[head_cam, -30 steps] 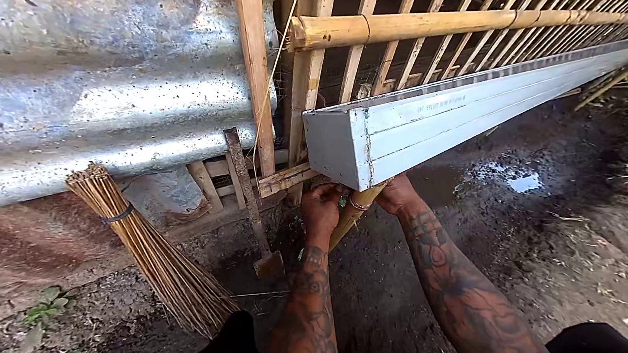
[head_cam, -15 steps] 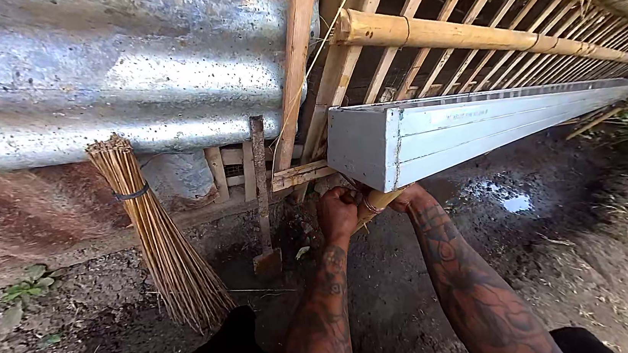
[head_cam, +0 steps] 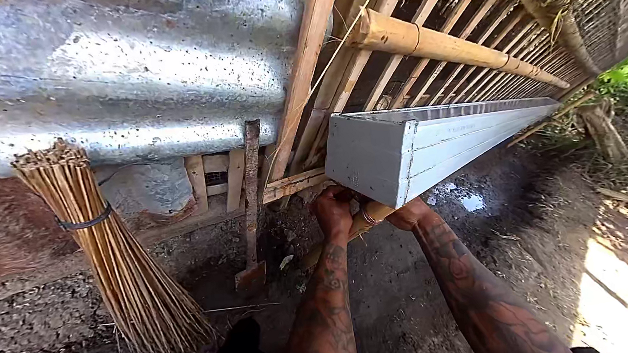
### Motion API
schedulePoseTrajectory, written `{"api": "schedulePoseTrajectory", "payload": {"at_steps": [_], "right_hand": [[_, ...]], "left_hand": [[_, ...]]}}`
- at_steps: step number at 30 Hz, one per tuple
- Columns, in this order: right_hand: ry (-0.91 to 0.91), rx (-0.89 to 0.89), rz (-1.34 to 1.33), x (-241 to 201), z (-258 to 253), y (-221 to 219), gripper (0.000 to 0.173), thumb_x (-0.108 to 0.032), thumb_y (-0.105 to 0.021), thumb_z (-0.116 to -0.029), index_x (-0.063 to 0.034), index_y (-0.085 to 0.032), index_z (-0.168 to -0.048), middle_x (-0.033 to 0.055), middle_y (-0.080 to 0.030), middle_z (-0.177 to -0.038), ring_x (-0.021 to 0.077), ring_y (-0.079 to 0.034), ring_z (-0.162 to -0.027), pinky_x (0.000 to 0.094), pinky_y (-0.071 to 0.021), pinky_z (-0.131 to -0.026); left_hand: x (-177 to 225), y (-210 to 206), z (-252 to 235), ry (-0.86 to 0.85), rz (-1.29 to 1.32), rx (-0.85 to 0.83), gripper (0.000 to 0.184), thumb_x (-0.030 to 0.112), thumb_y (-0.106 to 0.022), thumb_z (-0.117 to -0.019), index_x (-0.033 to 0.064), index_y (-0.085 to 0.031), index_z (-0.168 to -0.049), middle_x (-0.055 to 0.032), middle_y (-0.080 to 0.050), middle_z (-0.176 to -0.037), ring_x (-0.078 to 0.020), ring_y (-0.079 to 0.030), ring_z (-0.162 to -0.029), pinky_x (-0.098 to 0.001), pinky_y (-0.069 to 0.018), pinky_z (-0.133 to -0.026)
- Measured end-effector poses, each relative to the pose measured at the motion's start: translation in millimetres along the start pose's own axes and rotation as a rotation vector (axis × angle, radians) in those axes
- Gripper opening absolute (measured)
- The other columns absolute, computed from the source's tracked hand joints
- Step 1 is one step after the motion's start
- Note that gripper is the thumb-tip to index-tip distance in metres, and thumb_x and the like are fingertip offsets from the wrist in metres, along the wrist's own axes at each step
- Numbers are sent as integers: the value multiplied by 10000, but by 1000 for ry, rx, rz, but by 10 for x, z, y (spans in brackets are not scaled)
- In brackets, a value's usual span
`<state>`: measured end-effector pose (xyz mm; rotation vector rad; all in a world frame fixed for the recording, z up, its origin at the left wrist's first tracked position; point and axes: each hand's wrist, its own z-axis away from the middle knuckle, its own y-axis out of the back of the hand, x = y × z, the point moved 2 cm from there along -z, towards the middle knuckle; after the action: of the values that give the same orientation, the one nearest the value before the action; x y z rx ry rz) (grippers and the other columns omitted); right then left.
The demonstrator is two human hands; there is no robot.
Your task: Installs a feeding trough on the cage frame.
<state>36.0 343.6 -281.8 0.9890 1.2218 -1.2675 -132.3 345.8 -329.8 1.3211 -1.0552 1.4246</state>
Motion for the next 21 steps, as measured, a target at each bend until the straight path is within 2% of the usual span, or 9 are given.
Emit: {"api": "schedulePoseTrajectory", "payload": {"at_steps": [2,6,10,11,13,14,16,18,21], "right_hand": [[-12,-11,-25,29,20,28,240,33,-692,-858,-2,-628,-1087,122,-734,-957,218,-726,-912,403,-619,-855],[-68,-1,19,-44,68,20,210,22,-679,-854,-40,-636,-1050,59,-737,-906,157,-723,-872,345,-616,-826],[-146,-135,179,-114,-40,117,315,-132,-799,-791,-55,-659,-1062,23,-737,-920,110,-713,-887,306,-602,-840],[-174,-186,250,-141,-74,132,330,-161,-781,-820,-56,-646,-1102,14,-727,-944,89,-701,-904,285,-594,-838],[-246,-183,407,-234,-92,67,212,-76,-604,-951,-50,-605,-1161,5,-679,-951,42,-662,-884,222,-570,-794],[-274,-147,403,-236,-117,73,162,-49,-535,-996,-47,-605,-1143,16,-679,-931,52,-663,-862,224,-572,-781],[-296,-100,259,-59,-228,231,189,-68,-423,-1026,-52,-605,-1076,29,-695,-885,80,-676,-838,250,-581,-779],[-301,-131,115,320,-442,558,261,-109,-358,-1072,-41,-588,-1175,47,-698,-985,92,-681,-928,261,-582,-833],[-206,-267,-258,1499,-1153,1785,336,-125,-356,-1088,18,-533,-1336,146,-669,-1221,193,-657,-1125,373,-571,-949]], "left_hand": [[82,-5,-55,20,-78,-48,111,175,-726,-945,69,-753,-926,-93,-729,-876,-221,-692,-872,-460,-543,-856],[198,-88,-148,-13,-261,-108,284,223,-715,-951,-6,-698,-1119,-221,-715,-1051,-376,-677,-1058,-564,-509,-957],[65,-132,-157,-7,-158,-48,192,219,-715,-958,33,-713,-1009,-164,-721,-923,-320,-700,-929,-543,-539,-865],[12,-138,-155,23,-73,-42,151,205,-707,-964,56,-721,-954,-119,-715,-860,-264,-696,-855,-500,-548,-819],[-127,-162,-141,75,188,-53,113,141,-664,-989,69,-715,-919,-36,-704,-759,-140,-690,-684,-357,-596,-691],[-178,-177,-114,95,356,-65,103,86,-635,-1001,38,-708,-946,-43,-705,-756,-131,-690,-659,-328,-610,-666],[-218,-179,-54,114,559,-59,79,17,-616,-995,1,-693,-995,-66,-702,-796,-139,-686,-688,-315,-608,-680],[-239,-161,-42,119,559,4,85,-5,-680,-938,8,-669,-1021,-67,-686,-814,-143,-665,-687,-318,-590,-665],[-252,-112,-29,195,420,96,213,97,-795,-891,37,-637,-1020,-58,-664,-816,-135,-633,-665,-315,-556,-636]]}}
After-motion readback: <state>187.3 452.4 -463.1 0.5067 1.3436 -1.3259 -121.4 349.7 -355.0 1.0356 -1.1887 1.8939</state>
